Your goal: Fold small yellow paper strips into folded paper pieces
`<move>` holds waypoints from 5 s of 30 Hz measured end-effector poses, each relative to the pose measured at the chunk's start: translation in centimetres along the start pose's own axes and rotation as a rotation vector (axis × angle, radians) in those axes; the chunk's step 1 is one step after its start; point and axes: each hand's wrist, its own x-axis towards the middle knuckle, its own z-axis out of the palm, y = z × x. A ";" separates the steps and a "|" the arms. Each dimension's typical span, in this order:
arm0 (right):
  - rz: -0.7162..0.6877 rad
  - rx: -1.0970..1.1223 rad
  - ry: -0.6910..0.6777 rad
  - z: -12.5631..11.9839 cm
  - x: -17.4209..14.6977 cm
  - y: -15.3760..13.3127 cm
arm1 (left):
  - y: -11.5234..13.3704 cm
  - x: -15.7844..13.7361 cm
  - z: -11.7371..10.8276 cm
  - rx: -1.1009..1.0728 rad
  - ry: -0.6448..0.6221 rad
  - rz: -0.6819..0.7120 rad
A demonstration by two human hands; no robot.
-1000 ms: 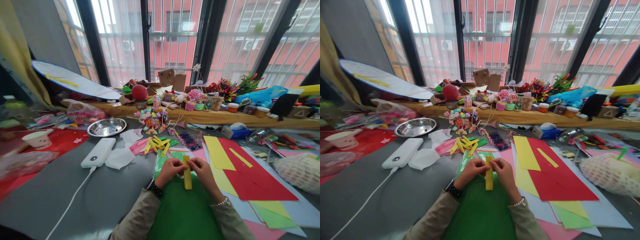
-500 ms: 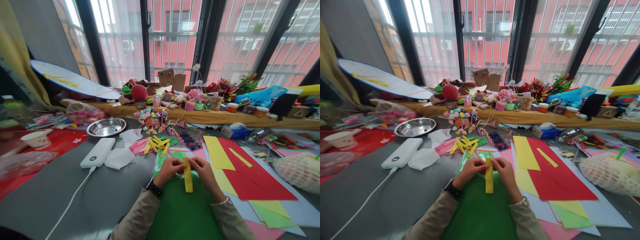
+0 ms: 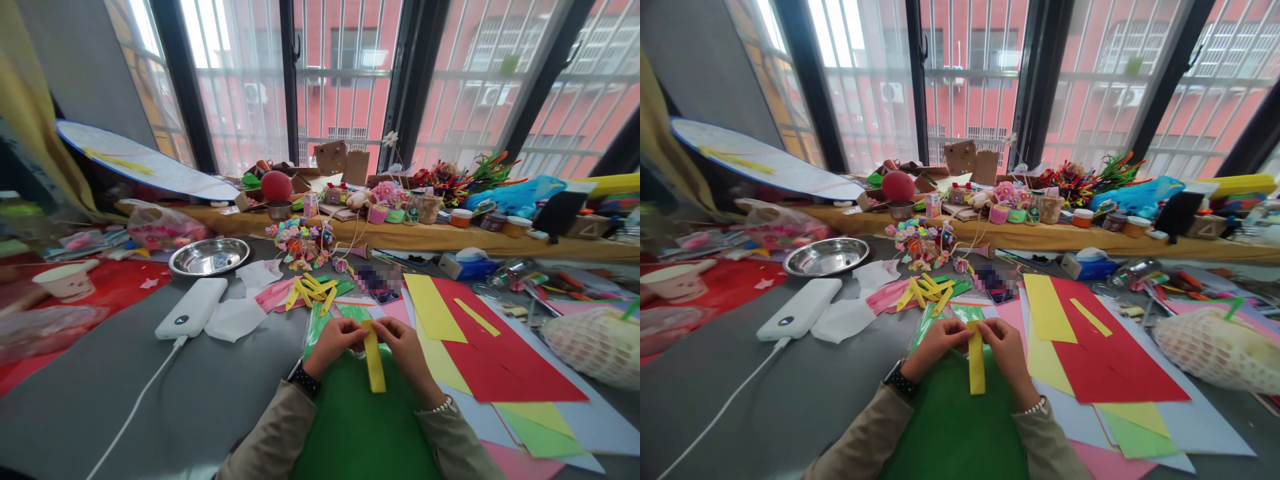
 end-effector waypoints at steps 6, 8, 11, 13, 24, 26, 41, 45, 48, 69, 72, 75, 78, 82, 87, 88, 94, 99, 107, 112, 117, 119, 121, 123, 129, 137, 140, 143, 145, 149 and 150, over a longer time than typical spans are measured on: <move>-0.036 -0.041 0.047 0.0 -0.1 -0.1 | -0.1 -0.1 0.1 0.055 -0.025 0.020; -0.048 -0.044 0.076 0.0 -0.1 -0.1 | -0.1 -0.1 0.2 0.072 -0.057 0.020; -0.037 -0.030 0.106 -0.2 -0.1 0.0 | -0.2 -0.1 0.1 0.092 -0.087 0.022; -0.009 0.008 0.089 -0.2 0.0 0.2 | -0.1 -0.1 0.1 0.107 -0.064 0.029; 0.025 -0.048 0.014 0.1 -0.1 0.3 | 0.2 0.1 -0.1 0.060 0.120 0.042; 0.018 -0.084 0.033 0.1 -0.1 0.2 | 0.0 0.1 0.0 0.054 0.113 0.035; -0.019 -0.184 0.039 0.0 -0.1 0.4 | 0.0 0.0 0.0 0.108 0.040 0.012; -0.006 -0.122 0.036 0.1 -0.1 0.3 | 0.0 0.0 -0.1 0.111 0.033 0.020; 0.004 -0.060 -0.026 0.1 -0.1 0.3 | 0.0 0.0 -0.1 0.121 0.107 0.054; -0.053 -0.251 0.003 -0.1 0.0 0.6 | 0.2 0.0 0.1 0.093 0.136 0.065; -0.022 -0.174 -0.053 -0.1 0.2 0.7 | 0.3 0.0 0.0 0.086 0.194 0.106; -0.006 -0.136 -0.085 -0.1 0.2 0.8 | 0.5 0.0 0.0 0.040 0.227 0.122; -0.020 -0.157 -0.071 -0.1 0.1 0.8 | 0.6 0.0 0.1 0.011 0.225 0.102; -0.018 -0.158 -0.029 -0.2 0.1 0.7 | 0.6 -0.1 0.2 0.025 0.190 0.083; 0.024 -0.064 -0.082 -0.3 0.3 0.7 | 0.3 0.0 0.1 0.063 0.157 0.103; 0.028 -0.061 -0.089 -0.3 0.3 0.7 | 0.3 0.0 0.0 0.065 0.166 0.105; 0.039 -0.074 -0.068 -0.2 0.3 0.9 | 0.1 0.1 0.0 0.078 0.167 0.095; 0.054 -0.039 -0.090 -0.8 0.6 0.9 | 0.1 0.0 0.0 0.087 0.097 0.060; 0.012 -0.041 -0.112 -0.6 0.3 0.7 | 0.3 0.0 0.0 0.036 0.121 0.065; 0.006 -0.031 -0.107 -0.4 0.2 0.3 | 0.2 -0.1 -0.2 0.006 0.092 0.040; -0.023 -0.052 -0.088 -0.6 0.2 0.5 | 0.1 -0.2 -0.1 0.036 0.029 0.030; -0.016 -0.080 -0.106 -0.6 0.2 0.4 | 0.2 -0.2 0.0 0.034 0.053 0.042; -0.015 -0.111 -0.129 -0.6 0.1 0.3 | 0.4 -0.1 0.0 0.018 0.110 0.070; -0.034 -0.134 -0.125 -0.5 0.1 0.1 | 0.5 0.0 -0.1 -0.011 0.150 0.076; -0.080 -0.181 -0.036 -0.7 0.1 0.0 | -0.1 -0.1 0.0 0.051 0.027 0.047; -0.220 -0.386 -0.027 -1.0 0.3 0.3 | -0.1 0.1 -0.2 0.232 0.127 0.194; -0.290 -0.442 -0.075 -0.9 0.4 0.3 | 0.0 0.0 -0.3 0.386 0.163 0.272; -0.321 -0.468 -0.092 -0.8 0.3 0.4 | 0.0 -0.1 -0.2 0.479 0.201 0.311; -0.330 -0.488 -0.084 -0.8 0.3 0.4 | 0.0 -0.1 -0.1 0.502 0.219 0.332; -0.350 -0.508 -0.071 -0.7 0.1 0.2 | 0.0 -0.3 0.1 0.553 0.241 0.382; -0.355 -0.502 -0.063 -0.7 0.0 0.2 | 0.1 -0.3 0.2 0.575 0.252 0.394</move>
